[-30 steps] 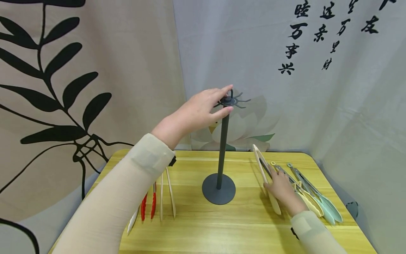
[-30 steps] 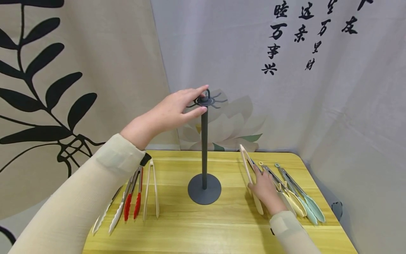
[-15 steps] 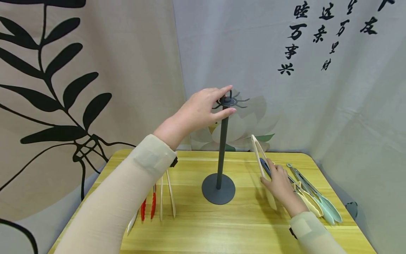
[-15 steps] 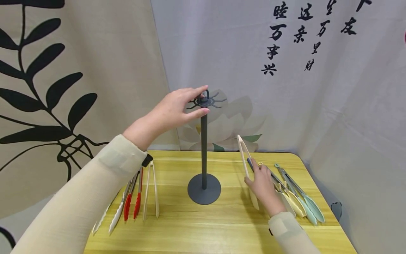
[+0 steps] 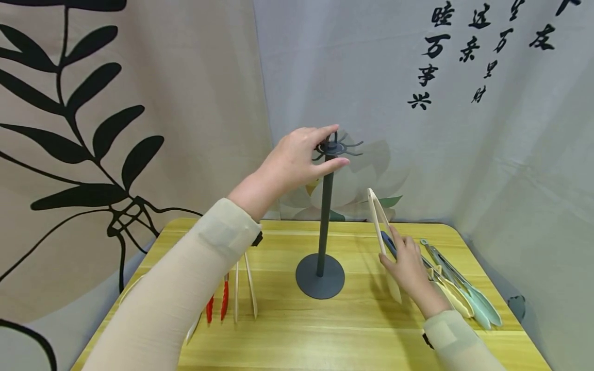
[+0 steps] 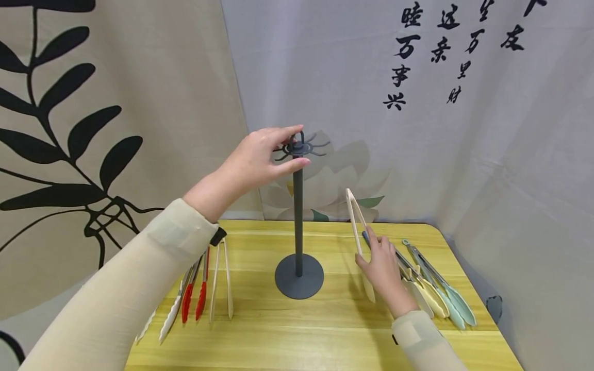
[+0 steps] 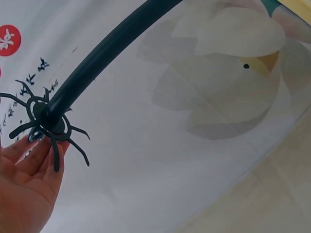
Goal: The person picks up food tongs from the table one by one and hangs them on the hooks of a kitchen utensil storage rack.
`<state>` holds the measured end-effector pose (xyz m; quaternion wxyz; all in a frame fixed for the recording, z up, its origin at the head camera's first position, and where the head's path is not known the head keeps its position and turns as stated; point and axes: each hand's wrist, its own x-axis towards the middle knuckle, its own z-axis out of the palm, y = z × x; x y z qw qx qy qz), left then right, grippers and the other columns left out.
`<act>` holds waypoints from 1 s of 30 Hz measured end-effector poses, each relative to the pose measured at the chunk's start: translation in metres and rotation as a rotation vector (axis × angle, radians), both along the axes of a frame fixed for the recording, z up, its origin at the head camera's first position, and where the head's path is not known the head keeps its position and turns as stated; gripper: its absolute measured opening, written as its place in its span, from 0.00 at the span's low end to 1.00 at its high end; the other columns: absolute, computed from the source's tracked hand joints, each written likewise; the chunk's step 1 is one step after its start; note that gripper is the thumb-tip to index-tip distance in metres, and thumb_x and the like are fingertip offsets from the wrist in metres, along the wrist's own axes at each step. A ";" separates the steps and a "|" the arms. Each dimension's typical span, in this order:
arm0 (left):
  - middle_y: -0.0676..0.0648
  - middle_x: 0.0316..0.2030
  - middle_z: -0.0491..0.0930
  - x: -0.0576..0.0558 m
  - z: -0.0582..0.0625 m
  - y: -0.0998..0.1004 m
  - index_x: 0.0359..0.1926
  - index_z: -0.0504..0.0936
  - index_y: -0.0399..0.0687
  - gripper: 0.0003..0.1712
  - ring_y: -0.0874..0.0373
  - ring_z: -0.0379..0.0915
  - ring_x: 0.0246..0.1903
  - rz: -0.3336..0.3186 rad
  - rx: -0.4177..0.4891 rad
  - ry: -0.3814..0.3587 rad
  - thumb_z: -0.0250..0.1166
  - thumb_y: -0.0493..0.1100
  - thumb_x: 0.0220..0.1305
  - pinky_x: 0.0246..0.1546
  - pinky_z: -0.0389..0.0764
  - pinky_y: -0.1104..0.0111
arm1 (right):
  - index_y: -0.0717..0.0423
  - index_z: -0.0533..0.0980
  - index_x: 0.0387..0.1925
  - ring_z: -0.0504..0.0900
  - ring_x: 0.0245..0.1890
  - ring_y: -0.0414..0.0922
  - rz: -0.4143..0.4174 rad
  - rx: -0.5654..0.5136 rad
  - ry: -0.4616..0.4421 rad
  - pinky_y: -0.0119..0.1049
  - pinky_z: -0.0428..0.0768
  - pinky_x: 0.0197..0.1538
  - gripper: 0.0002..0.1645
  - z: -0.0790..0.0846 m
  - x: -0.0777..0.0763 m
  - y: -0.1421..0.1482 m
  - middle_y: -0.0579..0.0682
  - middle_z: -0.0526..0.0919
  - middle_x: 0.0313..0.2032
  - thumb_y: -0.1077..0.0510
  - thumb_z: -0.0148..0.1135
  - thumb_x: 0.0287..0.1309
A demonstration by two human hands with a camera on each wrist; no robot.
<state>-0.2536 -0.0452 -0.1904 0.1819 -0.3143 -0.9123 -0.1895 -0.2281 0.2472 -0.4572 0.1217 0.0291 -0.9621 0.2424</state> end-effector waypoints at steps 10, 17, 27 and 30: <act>0.50 0.55 0.77 0.003 0.000 0.004 0.68 0.65 0.54 0.43 0.55 0.69 0.57 0.032 0.016 0.007 0.61 0.68 0.56 0.57 0.71 0.64 | 0.41 0.44 0.75 0.63 0.49 0.58 -0.015 -0.042 0.125 0.52 0.70 0.40 0.53 0.013 0.001 -0.012 0.64 0.66 0.53 0.51 0.65 0.56; 0.50 0.52 0.78 0.005 0.002 0.005 0.68 0.66 0.53 0.44 0.56 0.70 0.55 0.037 0.004 0.019 0.60 0.69 0.56 0.56 0.73 0.65 | 0.42 0.46 0.74 0.64 0.48 0.59 -0.013 -0.086 0.231 0.53 0.69 0.40 0.52 0.030 0.002 -0.021 0.63 0.66 0.52 0.52 0.65 0.55; 0.49 0.50 0.80 0.005 0.002 0.007 0.67 0.67 0.51 0.44 0.55 0.72 0.52 0.043 0.015 0.038 0.63 0.67 0.55 0.55 0.73 0.65 | 0.40 0.48 0.74 0.64 0.46 0.58 0.006 -0.132 0.356 0.52 0.68 0.41 0.52 0.051 0.002 -0.031 0.64 0.65 0.52 0.54 0.67 0.54; 0.49 0.50 0.80 0.005 0.001 0.008 0.67 0.67 0.50 0.44 0.55 0.73 0.52 0.047 0.013 0.047 0.62 0.68 0.55 0.55 0.73 0.65 | 0.41 0.50 0.74 0.64 0.47 0.58 0.014 -0.139 0.403 0.52 0.67 0.41 0.52 0.056 0.001 -0.035 0.64 0.65 0.52 0.55 0.68 0.53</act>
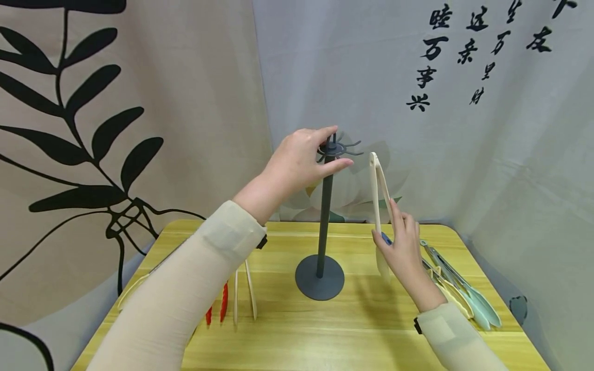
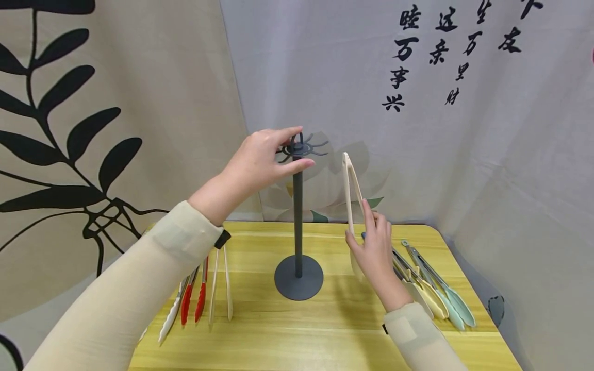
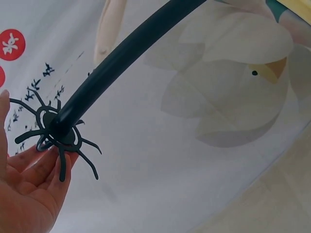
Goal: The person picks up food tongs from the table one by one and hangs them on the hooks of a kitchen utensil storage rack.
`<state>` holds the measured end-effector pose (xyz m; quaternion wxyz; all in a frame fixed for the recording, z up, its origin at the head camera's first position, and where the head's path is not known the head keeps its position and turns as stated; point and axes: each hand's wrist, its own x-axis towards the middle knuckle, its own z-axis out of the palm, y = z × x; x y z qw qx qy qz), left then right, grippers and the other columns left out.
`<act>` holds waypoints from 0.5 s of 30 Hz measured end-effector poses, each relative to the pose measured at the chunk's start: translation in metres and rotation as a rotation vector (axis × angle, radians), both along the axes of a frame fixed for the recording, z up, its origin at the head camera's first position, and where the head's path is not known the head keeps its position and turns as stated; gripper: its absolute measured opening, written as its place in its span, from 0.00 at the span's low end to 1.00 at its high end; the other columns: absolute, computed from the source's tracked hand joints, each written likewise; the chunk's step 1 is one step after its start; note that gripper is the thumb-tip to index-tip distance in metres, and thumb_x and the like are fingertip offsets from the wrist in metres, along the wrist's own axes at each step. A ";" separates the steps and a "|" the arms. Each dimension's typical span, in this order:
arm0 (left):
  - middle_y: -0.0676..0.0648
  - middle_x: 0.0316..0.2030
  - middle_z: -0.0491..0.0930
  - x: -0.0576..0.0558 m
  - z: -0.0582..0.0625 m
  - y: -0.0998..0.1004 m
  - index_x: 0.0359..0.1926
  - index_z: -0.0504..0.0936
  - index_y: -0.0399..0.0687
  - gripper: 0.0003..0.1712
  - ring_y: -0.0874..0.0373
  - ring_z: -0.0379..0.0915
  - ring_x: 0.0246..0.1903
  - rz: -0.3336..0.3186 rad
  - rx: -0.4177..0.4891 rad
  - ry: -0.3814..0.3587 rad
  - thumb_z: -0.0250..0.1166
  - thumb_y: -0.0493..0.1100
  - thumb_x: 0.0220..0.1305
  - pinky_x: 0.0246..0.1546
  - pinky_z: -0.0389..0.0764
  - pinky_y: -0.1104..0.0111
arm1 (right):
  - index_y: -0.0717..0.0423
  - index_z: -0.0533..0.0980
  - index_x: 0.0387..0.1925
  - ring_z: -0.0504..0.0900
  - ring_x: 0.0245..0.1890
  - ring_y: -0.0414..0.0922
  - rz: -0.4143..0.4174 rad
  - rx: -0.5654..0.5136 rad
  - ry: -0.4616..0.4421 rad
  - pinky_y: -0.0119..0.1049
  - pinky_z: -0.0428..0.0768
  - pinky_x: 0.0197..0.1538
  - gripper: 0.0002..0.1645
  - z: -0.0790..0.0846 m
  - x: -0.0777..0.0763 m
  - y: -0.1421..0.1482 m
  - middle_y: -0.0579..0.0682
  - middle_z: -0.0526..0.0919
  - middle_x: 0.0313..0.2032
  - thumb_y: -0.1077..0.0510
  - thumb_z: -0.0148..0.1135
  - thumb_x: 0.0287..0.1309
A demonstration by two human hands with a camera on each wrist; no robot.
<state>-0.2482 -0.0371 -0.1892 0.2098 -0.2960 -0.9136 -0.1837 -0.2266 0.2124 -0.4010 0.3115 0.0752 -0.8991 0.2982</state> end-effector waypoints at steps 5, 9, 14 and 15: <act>0.48 0.51 0.80 0.001 -0.001 0.001 0.67 0.67 0.50 0.44 0.55 0.73 0.52 0.005 0.001 0.008 0.61 0.68 0.55 0.55 0.73 0.65 | 0.44 0.52 0.73 0.64 0.48 0.58 0.013 -0.012 0.065 0.52 0.67 0.43 0.52 0.009 -0.002 -0.005 0.64 0.65 0.52 0.55 0.69 0.52; 0.48 0.51 0.80 0.000 -0.002 0.002 0.67 0.68 0.50 0.44 0.55 0.73 0.52 0.009 0.000 0.019 0.61 0.69 0.55 0.55 0.74 0.65 | 0.44 0.51 0.73 0.63 0.49 0.59 0.025 -0.026 0.092 0.53 0.67 0.45 0.52 0.014 -0.003 -0.007 0.64 0.65 0.53 0.55 0.69 0.52; 0.48 0.51 0.80 -0.001 -0.002 0.002 0.67 0.67 0.50 0.44 0.55 0.74 0.53 0.011 -0.002 0.017 0.62 0.68 0.55 0.55 0.74 0.64 | 0.44 0.51 0.73 0.63 0.48 0.59 0.030 -0.043 0.102 0.50 0.66 0.44 0.52 0.018 -0.004 -0.009 0.64 0.64 0.53 0.56 0.69 0.51; 0.48 0.52 0.80 0.000 -0.002 0.002 0.67 0.67 0.50 0.44 0.55 0.73 0.53 0.011 0.000 0.015 0.62 0.68 0.55 0.56 0.73 0.64 | 0.43 0.51 0.73 0.63 0.48 0.58 0.029 -0.047 0.101 0.49 0.65 0.44 0.52 0.019 -0.004 -0.009 0.64 0.64 0.53 0.55 0.69 0.52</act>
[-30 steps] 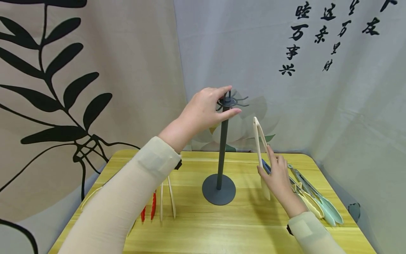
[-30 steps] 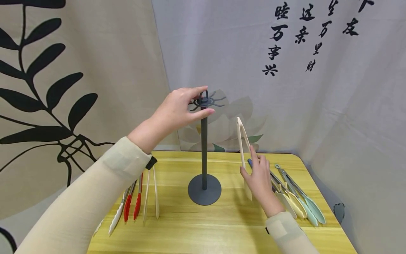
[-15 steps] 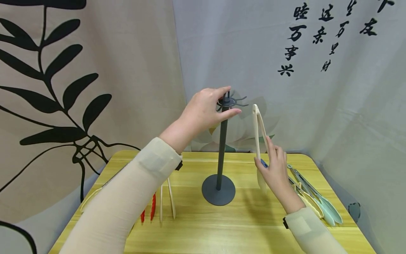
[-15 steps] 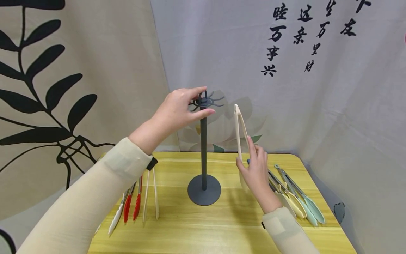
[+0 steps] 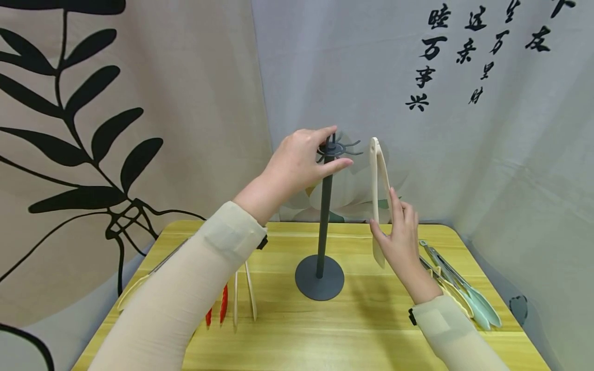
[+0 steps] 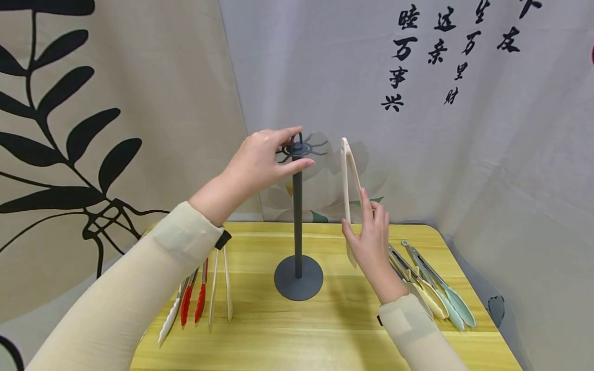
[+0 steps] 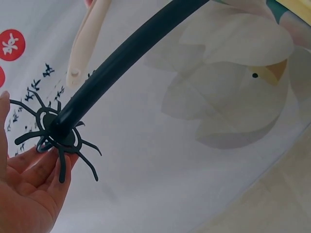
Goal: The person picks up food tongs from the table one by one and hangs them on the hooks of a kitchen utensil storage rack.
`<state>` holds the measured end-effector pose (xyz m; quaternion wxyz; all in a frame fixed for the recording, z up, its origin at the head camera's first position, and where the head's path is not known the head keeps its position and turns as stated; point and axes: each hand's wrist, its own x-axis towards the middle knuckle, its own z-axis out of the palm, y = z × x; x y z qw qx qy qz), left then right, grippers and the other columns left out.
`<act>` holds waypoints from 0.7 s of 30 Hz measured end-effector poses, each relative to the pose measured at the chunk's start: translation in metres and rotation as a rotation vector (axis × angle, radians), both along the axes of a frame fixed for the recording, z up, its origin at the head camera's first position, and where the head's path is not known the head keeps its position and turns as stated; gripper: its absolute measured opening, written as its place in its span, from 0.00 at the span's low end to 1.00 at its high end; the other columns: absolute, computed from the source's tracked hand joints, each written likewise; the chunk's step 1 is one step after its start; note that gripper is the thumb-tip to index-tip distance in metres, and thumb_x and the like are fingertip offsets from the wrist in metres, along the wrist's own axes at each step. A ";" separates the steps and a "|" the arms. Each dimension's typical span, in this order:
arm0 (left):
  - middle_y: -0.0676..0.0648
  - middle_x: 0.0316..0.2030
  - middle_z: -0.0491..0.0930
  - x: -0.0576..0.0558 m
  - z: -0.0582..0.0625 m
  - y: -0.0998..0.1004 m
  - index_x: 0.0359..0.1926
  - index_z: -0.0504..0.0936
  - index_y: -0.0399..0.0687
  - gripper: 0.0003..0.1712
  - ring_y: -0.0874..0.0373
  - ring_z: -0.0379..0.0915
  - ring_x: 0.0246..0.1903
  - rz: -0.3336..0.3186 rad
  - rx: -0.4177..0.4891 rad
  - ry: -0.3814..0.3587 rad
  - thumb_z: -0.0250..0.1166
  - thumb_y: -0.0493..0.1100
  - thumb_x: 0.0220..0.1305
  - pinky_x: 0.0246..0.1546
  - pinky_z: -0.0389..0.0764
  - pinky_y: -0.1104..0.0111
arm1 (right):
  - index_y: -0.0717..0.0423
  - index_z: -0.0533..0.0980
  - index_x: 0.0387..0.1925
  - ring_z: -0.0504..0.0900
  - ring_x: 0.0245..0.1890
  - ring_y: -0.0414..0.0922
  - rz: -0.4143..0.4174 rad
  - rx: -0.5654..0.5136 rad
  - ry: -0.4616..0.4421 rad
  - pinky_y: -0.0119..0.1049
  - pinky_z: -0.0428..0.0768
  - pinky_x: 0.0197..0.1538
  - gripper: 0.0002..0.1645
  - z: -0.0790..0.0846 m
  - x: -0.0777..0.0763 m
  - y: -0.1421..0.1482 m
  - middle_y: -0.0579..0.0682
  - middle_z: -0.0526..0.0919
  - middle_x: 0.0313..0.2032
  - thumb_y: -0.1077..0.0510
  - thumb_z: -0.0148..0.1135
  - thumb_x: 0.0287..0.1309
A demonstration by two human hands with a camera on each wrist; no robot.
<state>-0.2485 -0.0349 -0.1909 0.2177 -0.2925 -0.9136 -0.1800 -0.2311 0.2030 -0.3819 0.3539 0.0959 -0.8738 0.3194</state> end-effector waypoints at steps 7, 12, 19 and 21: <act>0.48 0.52 0.79 0.001 0.000 0.001 0.67 0.67 0.51 0.44 0.55 0.73 0.54 0.010 0.001 -0.006 0.62 0.68 0.55 0.56 0.73 0.64 | 0.42 0.50 0.73 0.63 0.47 0.58 -0.005 -0.021 0.027 0.48 0.64 0.43 0.52 0.004 -0.002 -0.001 0.64 0.64 0.53 0.54 0.68 0.53; 0.48 0.52 0.80 0.000 -0.001 0.001 0.67 0.67 0.50 0.45 0.55 0.73 0.53 0.011 -0.002 0.008 0.61 0.69 0.55 0.56 0.73 0.64 | 0.47 0.52 0.73 0.62 0.44 0.58 0.009 -0.015 0.103 0.46 0.61 0.42 0.51 0.009 -0.004 -0.003 0.65 0.65 0.51 0.57 0.69 0.52; 0.49 0.52 0.80 -0.001 -0.001 0.002 0.67 0.67 0.50 0.45 0.55 0.73 0.53 0.014 -0.012 0.010 0.60 0.70 0.55 0.56 0.73 0.65 | 0.48 0.54 0.72 0.61 0.41 0.58 -0.016 0.007 0.178 0.46 0.58 0.40 0.50 0.014 -0.005 -0.007 0.65 0.65 0.50 0.59 0.69 0.51; 0.48 0.51 0.80 -0.001 -0.001 0.002 0.67 0.67 0.50 0.45 0.55 0.74 0.53 0.009 -0.005 0.015 0.61 0.69 0.55 0.56 0.73 0.65 | 0.48 0.55 0.72 0.61 0.41 0.58 -0.023 0.012 0.188 0.46 0.58 0.40 0.49 0.015 -0.005 -0.009 0.65 0.65 0.50 0.59 0.69 0.51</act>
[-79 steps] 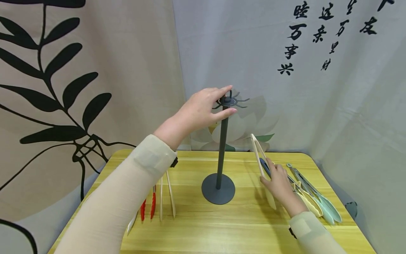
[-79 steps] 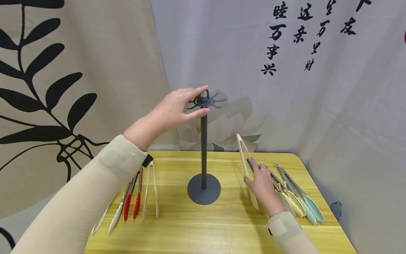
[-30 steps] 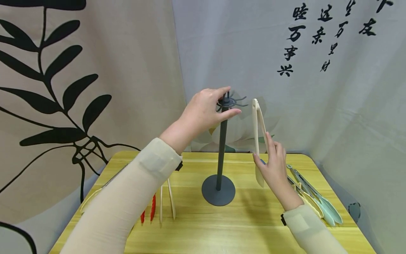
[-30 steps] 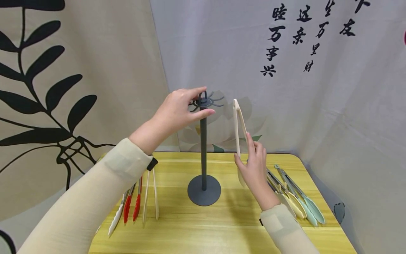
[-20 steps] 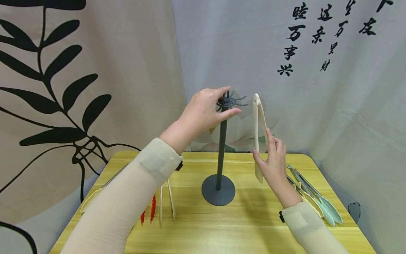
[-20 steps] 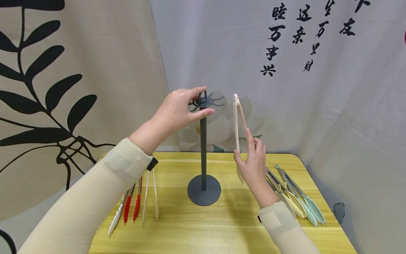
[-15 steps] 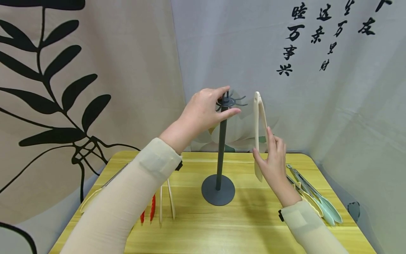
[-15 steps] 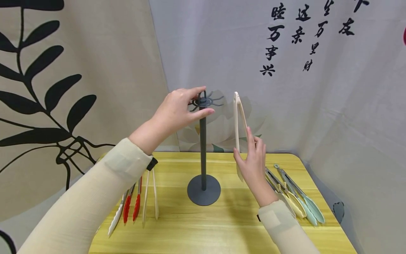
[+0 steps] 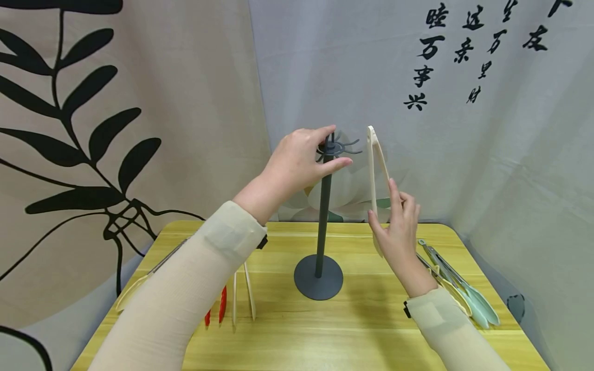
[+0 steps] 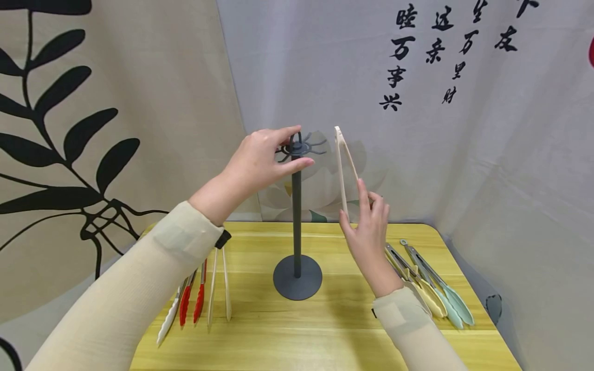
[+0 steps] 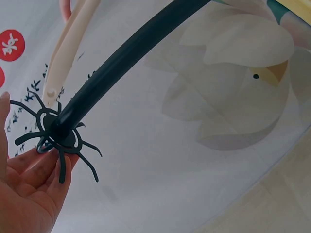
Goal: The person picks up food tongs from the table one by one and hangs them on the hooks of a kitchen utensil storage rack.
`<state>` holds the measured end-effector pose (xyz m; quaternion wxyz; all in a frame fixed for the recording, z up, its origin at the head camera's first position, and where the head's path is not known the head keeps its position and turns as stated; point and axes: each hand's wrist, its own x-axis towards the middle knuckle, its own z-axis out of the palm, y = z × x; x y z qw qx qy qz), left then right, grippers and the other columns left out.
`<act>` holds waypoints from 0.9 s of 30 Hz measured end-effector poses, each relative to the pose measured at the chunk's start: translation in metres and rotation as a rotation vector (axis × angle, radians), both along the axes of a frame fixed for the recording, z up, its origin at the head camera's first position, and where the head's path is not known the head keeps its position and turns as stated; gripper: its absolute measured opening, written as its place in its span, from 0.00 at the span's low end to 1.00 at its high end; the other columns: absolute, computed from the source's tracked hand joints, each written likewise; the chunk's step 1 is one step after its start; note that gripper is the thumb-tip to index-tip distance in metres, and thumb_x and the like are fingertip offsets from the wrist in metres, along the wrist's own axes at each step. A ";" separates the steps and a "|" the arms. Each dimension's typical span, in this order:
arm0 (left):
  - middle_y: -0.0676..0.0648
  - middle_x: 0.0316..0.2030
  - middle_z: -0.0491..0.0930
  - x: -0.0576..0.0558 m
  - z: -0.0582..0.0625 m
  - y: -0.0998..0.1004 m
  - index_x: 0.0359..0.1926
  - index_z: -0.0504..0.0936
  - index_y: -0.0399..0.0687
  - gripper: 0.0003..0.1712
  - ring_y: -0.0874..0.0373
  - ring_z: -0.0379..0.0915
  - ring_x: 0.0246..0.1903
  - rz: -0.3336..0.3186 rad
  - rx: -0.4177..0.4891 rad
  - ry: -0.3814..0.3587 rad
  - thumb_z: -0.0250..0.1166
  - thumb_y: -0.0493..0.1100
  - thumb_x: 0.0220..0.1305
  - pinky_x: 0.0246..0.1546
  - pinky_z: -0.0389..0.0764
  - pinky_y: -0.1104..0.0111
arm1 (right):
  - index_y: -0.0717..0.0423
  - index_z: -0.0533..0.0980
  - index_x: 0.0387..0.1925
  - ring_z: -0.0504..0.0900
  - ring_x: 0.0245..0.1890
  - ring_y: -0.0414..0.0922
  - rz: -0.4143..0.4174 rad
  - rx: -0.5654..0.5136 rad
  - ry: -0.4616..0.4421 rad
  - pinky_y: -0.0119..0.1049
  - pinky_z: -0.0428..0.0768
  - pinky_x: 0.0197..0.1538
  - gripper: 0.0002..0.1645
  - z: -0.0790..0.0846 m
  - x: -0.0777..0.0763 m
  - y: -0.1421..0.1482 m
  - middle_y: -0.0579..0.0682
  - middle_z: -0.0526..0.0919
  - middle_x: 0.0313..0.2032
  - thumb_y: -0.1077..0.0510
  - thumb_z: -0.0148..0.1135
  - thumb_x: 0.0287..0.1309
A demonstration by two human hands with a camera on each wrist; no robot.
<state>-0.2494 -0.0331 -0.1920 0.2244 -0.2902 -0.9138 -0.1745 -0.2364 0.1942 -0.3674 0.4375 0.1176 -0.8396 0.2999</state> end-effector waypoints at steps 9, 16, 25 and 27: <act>0.48 0.51 0.80 0.000 -0.001 0.000 0.67 0.67 0.50 0.45 0.55 0.74 0.53 0.002 0.000 0.002 0.61 0.69 0.55 0.55 0.74 0.64 | 0.46 0.56 0.72 0.60 0.38 0.57 -0.011 0.025 0.028 0.45 0.57 0.38 0.49 0.001 -0.002 -0.004 0.64 0.65 0.49 0.60 0.69 0.51; 0.48 0.50 0.80 0.000 -0.001 0.001 0.66 0.69 0.49 0.44 0.54 0.74 0.51 -0.012 0.012 0.012 0.62 0.68 0.55 0.54 0.74 0.64 | 0.44 0.55 0.72 0.60 0.38 0.58 -0.019 0.039 0.030 0.45 0.58 0.38 0.49 0.000 -0.004 -0.004 0.64 0.65 0.50 0.59 0.68 0.52; 0.48 0.49 0.81 -0.001 -0.001 0.001 0.65 0.70 0.48 0.43 0.54 0.75 0.50 -0.013 0.020 0.023 0.62 0.68 0.55 0.53 0.75 0.65 | 0.43 0.55 0.72 0.60 0.39 0.58 -0.014 0.045 0.026 0.45 0.58 0.39 0.50 -0.003 -0.006 -0.006 0.63 0.65 0.51 0.59 0.69 0.52; 0.48 0.49 0.81 -0.001 -0.001 0.002 0.65 0.69 0.48 0.44 0.54 0.75 0.50 -0.012 0.014 0.024 0.62 0.68 0.55 0.53 0.75 0.65 | 0.43 0.55 0.72 0.60 0.39 0.58 -0.016 0.042 0.028 0.45 0.58 0.39 0.50 -0.004 -0.006 -0.007 0.63 0.65 0.51 0.60 0.69 0.51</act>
